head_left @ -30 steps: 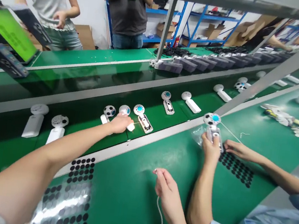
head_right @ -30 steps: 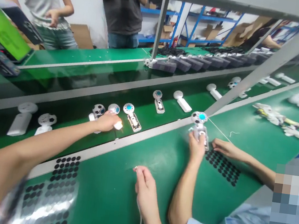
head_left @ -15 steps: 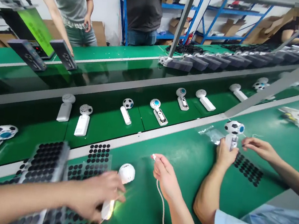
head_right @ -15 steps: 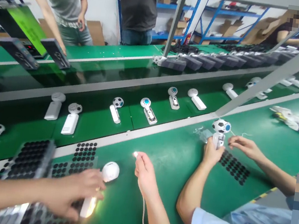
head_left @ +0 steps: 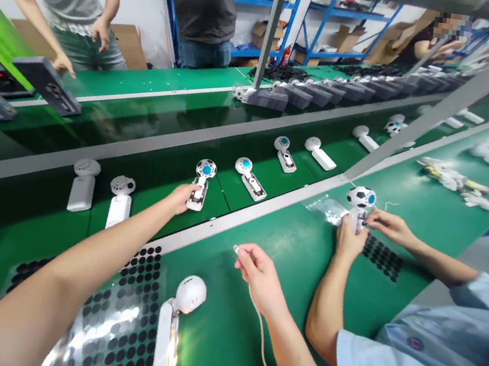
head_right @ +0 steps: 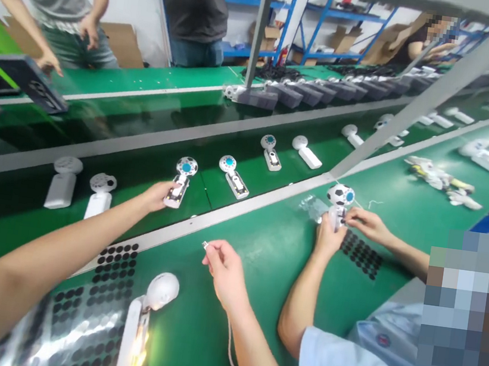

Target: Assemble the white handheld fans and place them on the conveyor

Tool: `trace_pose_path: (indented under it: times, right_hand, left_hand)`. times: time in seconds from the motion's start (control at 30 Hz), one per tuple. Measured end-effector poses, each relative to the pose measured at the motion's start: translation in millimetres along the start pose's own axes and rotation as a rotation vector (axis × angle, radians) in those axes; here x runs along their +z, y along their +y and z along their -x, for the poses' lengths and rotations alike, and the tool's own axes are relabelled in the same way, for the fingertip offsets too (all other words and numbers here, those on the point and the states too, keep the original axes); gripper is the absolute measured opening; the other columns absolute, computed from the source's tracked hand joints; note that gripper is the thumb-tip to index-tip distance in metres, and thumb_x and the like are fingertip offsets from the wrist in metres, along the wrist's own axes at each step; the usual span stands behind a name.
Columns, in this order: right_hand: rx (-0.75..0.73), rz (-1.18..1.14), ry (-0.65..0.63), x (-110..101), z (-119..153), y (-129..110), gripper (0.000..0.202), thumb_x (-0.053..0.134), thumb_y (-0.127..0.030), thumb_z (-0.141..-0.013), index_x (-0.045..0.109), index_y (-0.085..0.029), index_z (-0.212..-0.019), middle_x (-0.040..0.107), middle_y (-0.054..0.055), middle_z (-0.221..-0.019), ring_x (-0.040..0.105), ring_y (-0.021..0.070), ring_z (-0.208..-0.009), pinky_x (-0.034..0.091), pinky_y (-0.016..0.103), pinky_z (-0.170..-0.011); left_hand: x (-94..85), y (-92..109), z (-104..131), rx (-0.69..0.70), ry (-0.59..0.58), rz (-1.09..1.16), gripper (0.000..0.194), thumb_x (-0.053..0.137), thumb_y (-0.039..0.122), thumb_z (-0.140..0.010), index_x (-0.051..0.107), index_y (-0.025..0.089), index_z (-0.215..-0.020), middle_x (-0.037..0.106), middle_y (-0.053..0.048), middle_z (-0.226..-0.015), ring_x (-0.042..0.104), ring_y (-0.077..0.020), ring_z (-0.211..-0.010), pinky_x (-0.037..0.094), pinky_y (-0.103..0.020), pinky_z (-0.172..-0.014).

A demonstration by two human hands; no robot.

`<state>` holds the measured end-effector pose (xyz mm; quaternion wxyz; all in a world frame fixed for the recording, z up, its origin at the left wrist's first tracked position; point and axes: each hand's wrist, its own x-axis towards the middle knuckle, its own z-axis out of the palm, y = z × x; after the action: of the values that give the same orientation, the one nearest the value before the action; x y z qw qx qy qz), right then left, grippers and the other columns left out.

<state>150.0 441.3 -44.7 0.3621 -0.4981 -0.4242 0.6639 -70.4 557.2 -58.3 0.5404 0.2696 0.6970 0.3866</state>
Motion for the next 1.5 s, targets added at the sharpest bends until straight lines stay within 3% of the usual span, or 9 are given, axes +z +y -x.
trace_pose_path:
  times: [0.17,0.27,0.37,0.53,0.63,0.73,0.83,1.1,1.5]
  right_hand:
    - [-0.124,0.106,-0.063,20.8,-3.9,-13.7,0.02,0.052,-0.038,-0.08,0.054,-0.018,-0.077,0.052,-0.003,-0.058,0.035,0.0066,-0.046,0.024,0.021,-0.043]
    - [-0.179,0.158,-0.127,35.0,1.5,-21.7,0.017,0.05,-0.035,-0.081,0.055,-0.018,-0.078,0.053,-0.003,-0.059,0.041,0.0081,-0.05,0.03,0.021,-0.047]
    - [-0.192,0.185,-0.162,43.0,9.1,-26.1,0.016,0.05,-0.033,-0.081,0.054,-0.018,-0.077,0.053,-0.003,-0.058,0.046,0.0096,-0.054,0.034,0.022,-0.052]
    - [-0.178,0.235,-0.209,44.7,18.4,-32.8,0.016,0.05,-0.032,-0.08,0.051,-0.019,-0.071,0.05,-0.005,-0.053,0.044,0.0092,-0.05,0.035,0.023,-0.053]
    - [-0.149,0.276,-0.264,42.9,19.7,-35.1,0.015,0.05,-0.03,-0.08,0.051,-0.019,-0.07,0.049,-0.005,-0.053,0.042,0.0088,-0.049,0.033,0.023,-0.051]
    - [-0.129,0.276,-0.257,41.2,21.2,-32.5,0.016,0.05,-0.031,-0.079,0.049,-0.018,-0.069,0.049,-0.005,-0.053,0.04,0.0083,-0.048,0.031,0.022,-0.049]
    - [-0.107,0.193,-0.284,41.5,27.9,-30.0,0.018,0.051,-0.034,-0.08,0.049,-0.018,-0.071,0.048,-0.006,-0.052,0.038,0.0076,-0.046,0.029,0.022,-0.047]
    - [-0.198,0.111,-0.242,45.4,45.8,-43.9,0.016,0.051,-0.032,-0.081,0.051,-0.018,-0.074,0.048,-0.006,-0.054,0.039,0.007,-0.047,0.029,0.021,-0.046]
    - [-0.199,0.279,-0.311,39.8,51.9,-41.0,0.016,0.05,-0.031,-0.082,0.049,-0.019,-0.071,0.052,-0.005,-0.055,0.046,0.0084,-0.051,0.036,0.023,-0.054]
  left_hand:
    - [-6.1,-22.4,86.2,-0.147,-0.34,0.404,0.018,0.045,0.024,-0.08,0.058,0.011,-0.08,0.06,-0.005,-0.064,0.055,-0.0131,-0.052,0.049,-0.028,-0.053]
    - [-6.7,-33.4,128.1,-0.259,-0.368,0.571,0.016,0.048,0.024,-0.081,0.057,0.012,-0.08,0.058,-0.003,-0.06,0.055,-0.0128,-0.05,0.049,-0.028,-0.052]
    - [-8.9,-39.4,149.4,-0.251,-0.37,0.596,0.014,0.05,0.023,-0.08,0.057,0.011,-0.077,0.057,-0.002,-0.058,0.056,-0.0122,-0.049,0.049,-0.026,-0.051]
    - [-17.7,-41.6,162.6,-0.095,-0.344,0.574,0.011,0.057,0.022,-0.077,0.056,0.013,-0.083,0.059,0.0,-0.063,0.057,-0.0111,-0.052,0.047,-0.022,-0.049]
    - [-23.6,-38.4,171.1,-0.031,-0.368,0.452,0.026,0.06,0.026,-0.076,0.053,0.018,-0.1,0.062,-0.002,-0.073,0.061,-0.0145,-0.059,0.051,-0.026,-0.053]
    - [-27.8,-32.5,181.5,-0.007,-0.446,0.346,0.038,0.06,0.027,-0.076,0.048,0.02,-0.111,0.065,-0.004,-0.078,0.062,-0.017,-0.061,0.051,-0.027,-0.053]
    - [-29.1,-26.7,189.5,-0.026,-0.518,0.38,0.033,0.056,0.027,-0.079,0.049,0.018,-0.111,0.065,-0.006,-0.073,0.062,-0.0178,-0.057,0.051,-0.029,-0.052]
    - [-28.1,-27.2,192.7,-0.091,-0.471,0.534,0.021,0.048,0.025,-0.083,0.052,0.014,-0.1,0.064,-0.008,-0.074,0.063,-0.0199,-0.062,0.052,-0.033,-0.051]
    - [-29.7,-32.6,198.2,0.045,-0.492,0.251,0.046,0.055,0.033,-0.08,0.043,0.023,-0.123,0.063,-0.005,-0.089,0.061,-0.0139,-0.066,0.049,-0.025,-0.06]
